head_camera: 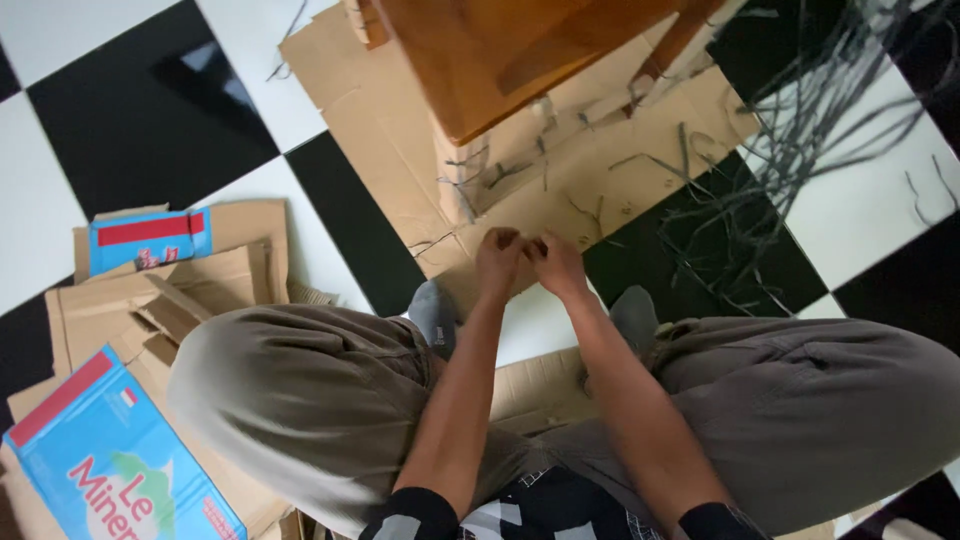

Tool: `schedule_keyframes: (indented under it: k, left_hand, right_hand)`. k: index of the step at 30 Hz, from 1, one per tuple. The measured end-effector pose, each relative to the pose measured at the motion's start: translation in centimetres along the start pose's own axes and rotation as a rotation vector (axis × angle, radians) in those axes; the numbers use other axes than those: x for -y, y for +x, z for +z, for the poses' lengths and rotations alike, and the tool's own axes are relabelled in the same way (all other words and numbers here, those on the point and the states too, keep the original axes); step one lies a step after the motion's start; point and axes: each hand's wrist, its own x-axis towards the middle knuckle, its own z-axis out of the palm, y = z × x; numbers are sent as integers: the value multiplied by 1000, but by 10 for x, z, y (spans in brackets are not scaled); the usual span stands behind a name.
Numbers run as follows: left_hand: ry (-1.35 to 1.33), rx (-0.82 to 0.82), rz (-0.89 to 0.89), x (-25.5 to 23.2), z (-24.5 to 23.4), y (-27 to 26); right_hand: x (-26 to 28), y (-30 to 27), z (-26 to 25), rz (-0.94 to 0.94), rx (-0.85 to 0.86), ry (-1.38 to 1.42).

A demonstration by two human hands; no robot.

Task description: Wrapping a furniture leg with cardboard and securing it with plastic ties

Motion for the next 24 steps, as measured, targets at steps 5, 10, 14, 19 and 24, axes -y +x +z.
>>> schedule_keyframes:
  k: [5,10,14,19,24]
  left_hand:
    - [79,75,117,37,39,-5]
    - [59,157,44,77,51,-6]
    - [270,231,34,95,55,-5]
    - [461,276,-23,115,59,4]
    - [489,210,166,130,62,6]
  right_hand:
    - [-63,-5,12,107,-61,-197]
    - [-75,-23,-6,392,-116,-49]
    - [-125,-19,-3,460,-105,-145]
    - [-139,-15,-22,393,-16,-234]
    - [-151,3,-15,469,99,-268]
